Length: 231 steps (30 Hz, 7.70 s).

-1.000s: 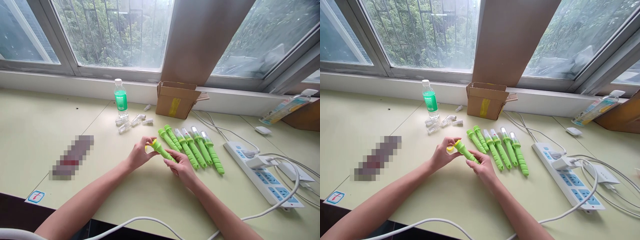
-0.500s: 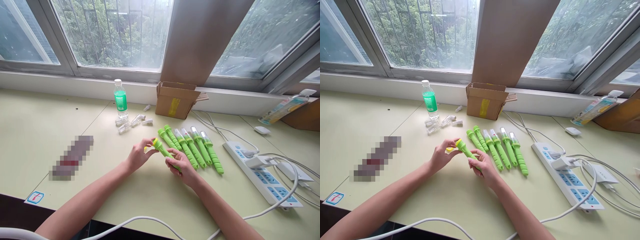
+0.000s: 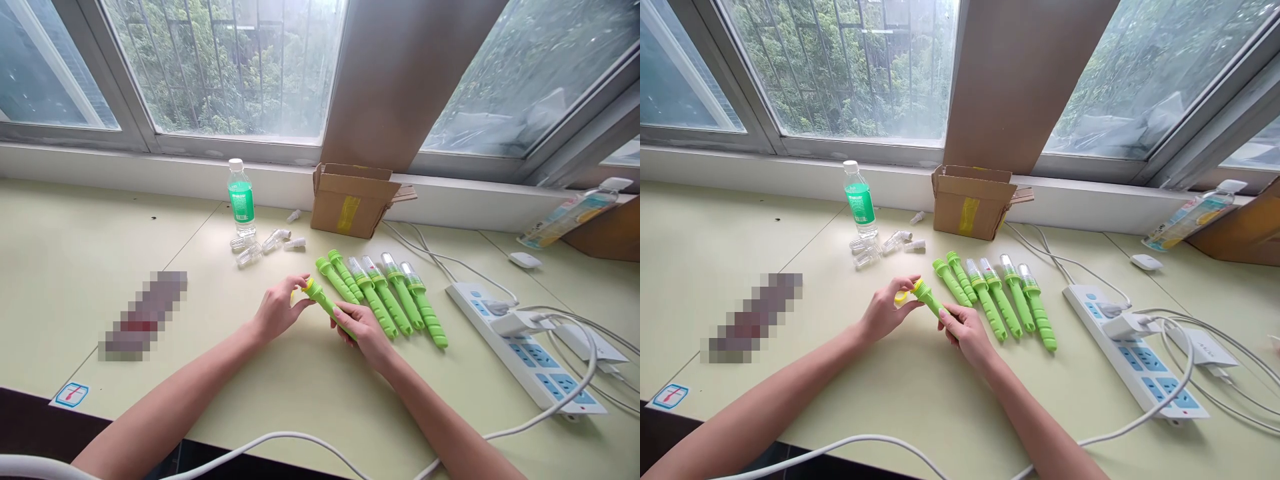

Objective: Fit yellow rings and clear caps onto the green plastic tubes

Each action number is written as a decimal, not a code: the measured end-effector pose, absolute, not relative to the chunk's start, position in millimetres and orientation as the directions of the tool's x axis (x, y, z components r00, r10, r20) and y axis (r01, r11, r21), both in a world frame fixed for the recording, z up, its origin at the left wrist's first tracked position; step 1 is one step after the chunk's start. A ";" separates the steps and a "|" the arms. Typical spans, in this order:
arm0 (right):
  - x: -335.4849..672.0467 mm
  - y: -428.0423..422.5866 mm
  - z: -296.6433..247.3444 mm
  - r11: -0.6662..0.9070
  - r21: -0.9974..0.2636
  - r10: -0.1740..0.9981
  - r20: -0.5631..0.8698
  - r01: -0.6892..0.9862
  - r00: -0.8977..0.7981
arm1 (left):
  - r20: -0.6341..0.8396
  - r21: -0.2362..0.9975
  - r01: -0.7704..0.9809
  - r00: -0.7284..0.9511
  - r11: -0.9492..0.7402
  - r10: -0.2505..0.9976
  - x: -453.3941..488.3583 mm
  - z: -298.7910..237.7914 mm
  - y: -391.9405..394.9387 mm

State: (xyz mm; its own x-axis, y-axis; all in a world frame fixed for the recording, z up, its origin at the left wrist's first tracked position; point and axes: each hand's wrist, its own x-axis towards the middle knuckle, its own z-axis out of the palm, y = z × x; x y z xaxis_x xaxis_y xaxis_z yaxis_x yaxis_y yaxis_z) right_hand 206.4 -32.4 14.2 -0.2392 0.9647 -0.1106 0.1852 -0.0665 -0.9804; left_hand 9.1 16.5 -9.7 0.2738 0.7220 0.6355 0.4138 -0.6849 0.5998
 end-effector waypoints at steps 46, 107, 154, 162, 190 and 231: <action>206.4 -31.5 16.5 -0.001 -0.982 0.952 -0.059 0.187 -0.301 | 0.729 0.430 0.454 0.336 -0.780 0.597 7.0 -12.3 15.1; 202.8 -34.7 15.4 -0.053 -0.975 0.956 -0.111 0.214 -0.272 | 0.672 0.517 0.408 0.351 -0.752 0.652 9.0 -17.4 17.8; 207.0 -32.5 13.8 -0.161 -0.976 0.925 -0.201 0.146 -0.324 | 0.715 0.434 0.395 0.395 -0.810 0.576 8.7 -11.4 12.0; 207.4 -31.4 11.3 -0.183 -0.983 0.930 -0.183 0.030 -0.317 | 0.652 0.515 0.380 0.409 -0.769 0.638 7.3 -7.6 13.6; 205.7 -33.3 12.5 -0.167 -0.980 0.920 -0.193 0.104 -0.340 | 0.750 0.402 0.402 0.370 -0.822 0.548 13.2 -10.0 12.3; 208.0 -33.3 16.7 -0.215 -0.976 0.897 -0.209 0.030 -0.389 | 0.705 0.430 0.364 0.437 -0.826 0.559 10.1 -2.2 9.9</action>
State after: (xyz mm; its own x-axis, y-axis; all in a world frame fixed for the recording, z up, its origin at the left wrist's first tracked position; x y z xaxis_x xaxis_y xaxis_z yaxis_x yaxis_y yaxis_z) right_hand 208.0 -33.3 16.7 -0.3894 0.8970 -0.2092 0.0300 -0.2147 -0.9762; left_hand 10.1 9.9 -2.2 0.4372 0.5589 0.7046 0.3640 -0.8264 0.4296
